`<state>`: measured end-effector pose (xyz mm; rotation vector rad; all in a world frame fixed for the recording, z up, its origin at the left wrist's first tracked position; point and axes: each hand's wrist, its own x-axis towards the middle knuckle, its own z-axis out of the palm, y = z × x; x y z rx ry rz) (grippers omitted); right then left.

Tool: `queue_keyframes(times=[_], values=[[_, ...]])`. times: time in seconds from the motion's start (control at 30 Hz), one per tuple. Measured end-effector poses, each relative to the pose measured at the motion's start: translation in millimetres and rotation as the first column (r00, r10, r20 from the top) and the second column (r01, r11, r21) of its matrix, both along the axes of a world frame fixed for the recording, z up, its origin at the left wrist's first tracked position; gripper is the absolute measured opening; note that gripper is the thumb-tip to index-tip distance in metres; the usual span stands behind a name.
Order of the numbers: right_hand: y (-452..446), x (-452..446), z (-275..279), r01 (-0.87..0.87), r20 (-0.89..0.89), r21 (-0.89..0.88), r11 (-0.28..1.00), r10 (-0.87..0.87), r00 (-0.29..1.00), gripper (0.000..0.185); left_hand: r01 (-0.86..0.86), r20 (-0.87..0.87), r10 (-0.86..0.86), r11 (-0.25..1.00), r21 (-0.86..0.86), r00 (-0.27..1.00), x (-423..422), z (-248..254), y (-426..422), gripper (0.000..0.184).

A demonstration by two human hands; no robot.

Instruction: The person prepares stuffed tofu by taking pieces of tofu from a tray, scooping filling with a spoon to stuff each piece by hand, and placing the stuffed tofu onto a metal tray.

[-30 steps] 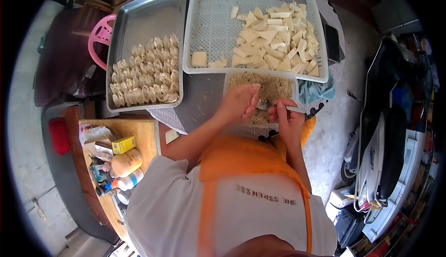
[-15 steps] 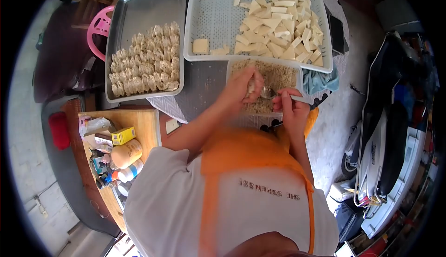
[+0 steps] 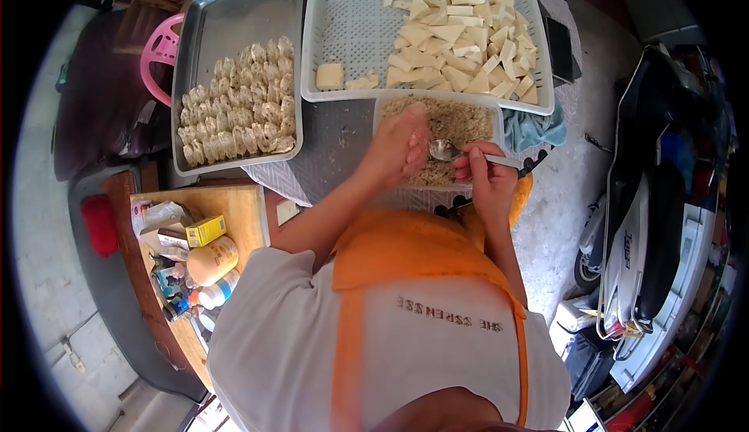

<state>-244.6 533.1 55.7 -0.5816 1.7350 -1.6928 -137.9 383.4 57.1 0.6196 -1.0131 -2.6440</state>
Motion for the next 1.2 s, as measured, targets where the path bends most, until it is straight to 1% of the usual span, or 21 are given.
queue_keyframes(times=[0.07,0.17,0.2,0.23,0.27,0.37,0.47,0.57,0.63,0.67,0.77,0.8,0.87,0.93,0.97,1.07,1.17,1.2], values=[[-0.8,0.4,3.7,0.022,0.026,0.006,1.0,-0.022,0.999,0.014,0.004,-0.164,-0.004,1.0,-0.002,0.986,1.3,-19.6,-6.8,0.04],[-3.6,-0.9,11.7,0.027,0.06,0.016,0.999,-0.028,0.998,0.014,-0.292,0.0,0.292,0.956,0.004,0.956,-17.5,16.9,14.8,0.028],[-4.5,-0.2,12.7,0.027,0.107,0.007,1.0,-0.027,0.994,0.015,-0.221,-0.054,0.214,0.949,-0.227,0.975,-16.1,13.6,13.3,0.023],[-6.5,0.4,13.6,0.026,0.153,-0.003,1.0,-0.025,0.988,0.016,-0.153,-0.092,0.125,0.88,-0.449,0.988,-12.7,7.7,8.3,0.02],[-7.6,-0.4,14.6,0.024,0.197,-0.015,1.0,-0.02,0.98,0.016,-0.095,-0.109,0.031,0.756,-0.648,0.994,-11.2,4.3,5.4,0.02],[-7.6,-6.4,19.9,0.131,0.209,-0.061,0.989,-0.116,0.971,0.018,-0.114,-0.119,0.039,0.67,-0.733,0.992,-11.3,4.1,7.0,0.022],[-3.0,-15.5,23.8,0.187,0.119,-0.085,0.979,-0.176,0.977,0.019,-0.02,-0.012,0.017,0.844,-0.535,1.0,-4.9,5.1,4.8,0.027],[-2.7,-16.1,23.6,0.164,0.082,-0.117,0.979,-0.155,0.985,0.018,0.115,0.085,-0.08,0.788,-0.605,0.993,-0.6,2.9,-2.3,0.024],[-3.5,-16.5,23.8,0.162,0.062,-0.131,0.978,-0.155,0.986,0.017,0.121,0.126,-0.067,0.862,-0.492,0.99,-2.4,4.1,-1.8,0.022],[-3.5,-16.7,23.3,0.162,0.057,-0.134,0.978,-0.156,0.986,0.017,0.121,0.148,-0.062,0.894,-0.432,0.987,-3.3,5.1,-1.4,0.021],[-2.6,-16.7,18.6,0.164,0.023,-0.125,0.979,-0.162,0.986,0.016,0.049,0.105,-0.015,0.942,-0.333,0.994,-3.1,12.3,1.3,0.022],[-1.9,-16.2,15.9,0.167,0.009,-0.118,0.979,-0.167,0.986,0.016,-0.001,0.078,0.027,0.95,-0.313,0.997,-5.0,6.7,2.7,0.021],[-0.9,-14.6,7.9,0.147,-0.019,-0.095,0.985,-0.149,0.989,0.015,-0.098,0.026,0.109,0.958,-0.27,0.994,-10.2,-8.4,4.7,0.023],[-1.1,-12.7,2.6,0.127,-0.029,-0.08,0.989,-0.13,0.991,0.014,-0.036,0.042,0.037,0.999,-0.032,0.998,-4.4,-0.9,-2.5,0.028],[-2.1,-10.3,0.9,0.117,-0.025,-0.076,0.99,-0.119,0.993,0.014,-0.003,0.044,-0.001,0.996,0.09,0.999,-2.4,1.8,-5.0,0.033],[-4.7,-4.7,-0.4,0.086,-0.037,-0.046,0.995,-0.088,0.995,0.013,-0.022,0.122,0.01,0.995,0.098,0.992,-0.6,2.0,-3.8,0.041],[-5.7,-2.5,0.8,0.073,-0.035,-0.023,0.997,-0.074,0.997,0.013,-0.044,0.152,0.051,0.998,-0.053,0.987,-0.5,9.2,2.4,0.043],[-5.7,-2.2,1.2,0.073,-0.031,-0.016,0.997,-0.074,0.997,0.013,-0.039,0.141,0.049,0.997,-0.073,0.989,-0.4,8.3,2.7,0.043]])
